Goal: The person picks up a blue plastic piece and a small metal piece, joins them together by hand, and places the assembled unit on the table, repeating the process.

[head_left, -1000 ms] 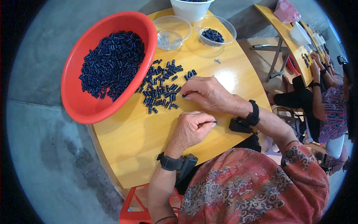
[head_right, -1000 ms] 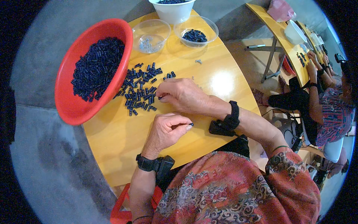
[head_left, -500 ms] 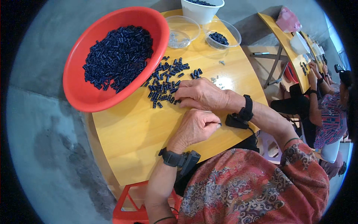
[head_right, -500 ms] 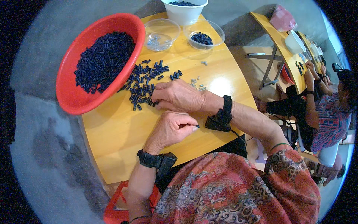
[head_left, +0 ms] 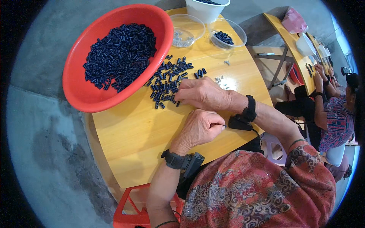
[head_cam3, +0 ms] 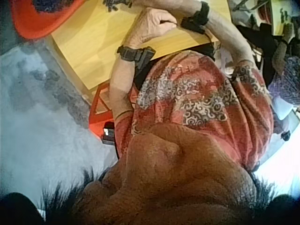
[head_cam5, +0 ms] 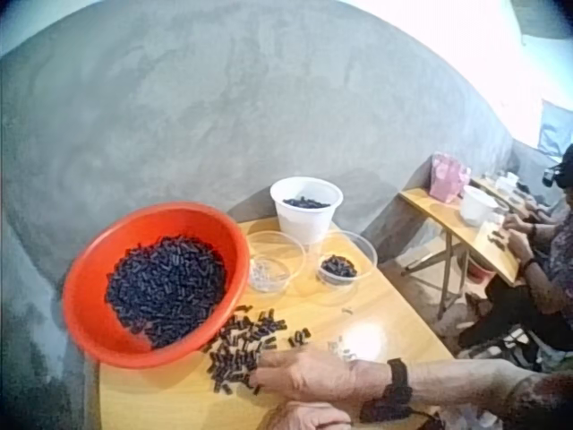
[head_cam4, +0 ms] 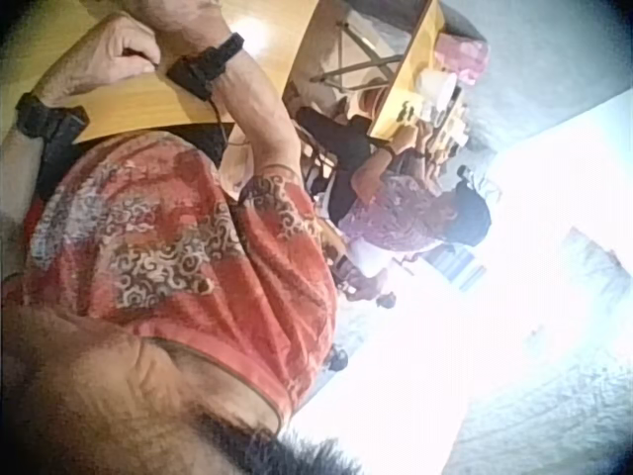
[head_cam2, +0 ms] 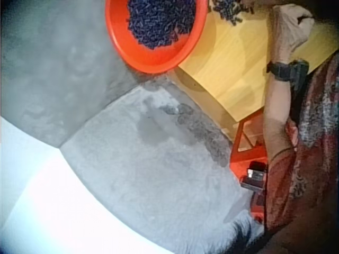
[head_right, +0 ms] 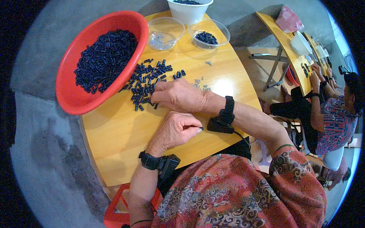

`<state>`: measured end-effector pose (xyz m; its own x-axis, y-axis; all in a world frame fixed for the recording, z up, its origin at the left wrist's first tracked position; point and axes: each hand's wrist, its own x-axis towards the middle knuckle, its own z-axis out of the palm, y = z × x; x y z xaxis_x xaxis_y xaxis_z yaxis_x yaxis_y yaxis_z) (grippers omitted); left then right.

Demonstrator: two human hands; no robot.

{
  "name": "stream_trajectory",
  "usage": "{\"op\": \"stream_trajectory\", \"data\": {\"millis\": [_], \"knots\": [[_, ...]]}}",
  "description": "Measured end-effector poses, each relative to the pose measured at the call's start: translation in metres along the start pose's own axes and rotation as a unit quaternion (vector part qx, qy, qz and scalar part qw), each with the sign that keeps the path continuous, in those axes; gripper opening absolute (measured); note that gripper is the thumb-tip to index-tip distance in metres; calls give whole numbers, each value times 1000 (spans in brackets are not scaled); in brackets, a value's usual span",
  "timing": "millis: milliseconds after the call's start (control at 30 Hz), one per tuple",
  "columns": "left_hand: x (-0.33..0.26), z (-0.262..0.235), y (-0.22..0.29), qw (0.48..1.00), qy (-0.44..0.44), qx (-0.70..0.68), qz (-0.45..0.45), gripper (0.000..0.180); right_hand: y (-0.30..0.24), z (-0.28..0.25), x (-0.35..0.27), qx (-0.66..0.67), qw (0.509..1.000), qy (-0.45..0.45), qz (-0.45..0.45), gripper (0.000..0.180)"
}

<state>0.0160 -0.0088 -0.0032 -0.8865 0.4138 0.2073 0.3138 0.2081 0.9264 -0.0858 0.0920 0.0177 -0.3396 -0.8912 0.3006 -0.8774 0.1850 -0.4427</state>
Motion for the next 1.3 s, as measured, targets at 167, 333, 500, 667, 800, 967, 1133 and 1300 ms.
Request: {"op": "stream_trajectory", "data": {"millis": [167, 333, 500, 667, 800, 967, 1133, 1300], "knots": [[2, -1, 2, 1000, -9, -10, -3, 7, 6, 3, 5, 52, 998, -28, -36, 16], [1, 1, 0, 1000, -10, -24, -4, 7, 7, 6, 6, 38, 997, -50, -35, 14], [2, 0, 4, 999, 1, -47, -1, 8, 7, -15, -8, 120, 991, 60, 2, 8], [-2, -9, 10, 979, 102, -131, -117, 7, -16, -48, -29, 459, 841, 17, 286, 8], [1, -11, 11, 952, 145, -219, -156, 10, -14, -46, -50, 552, 754, 71, 348, 11], [2, -12, 8, 945, 168, -244, -140, 12, -17, -39, -64, 597, 708, 113, 360, 18], [0, -11, 6, 944, 172, -245, -142, 13, -16, -33, -75, 608, 706, 122, 343, 21], [-1, -11, 5, 946, 168, -244, -136, 13, -21, -29, -82, 642, 676, 120, 341, 22]]}}
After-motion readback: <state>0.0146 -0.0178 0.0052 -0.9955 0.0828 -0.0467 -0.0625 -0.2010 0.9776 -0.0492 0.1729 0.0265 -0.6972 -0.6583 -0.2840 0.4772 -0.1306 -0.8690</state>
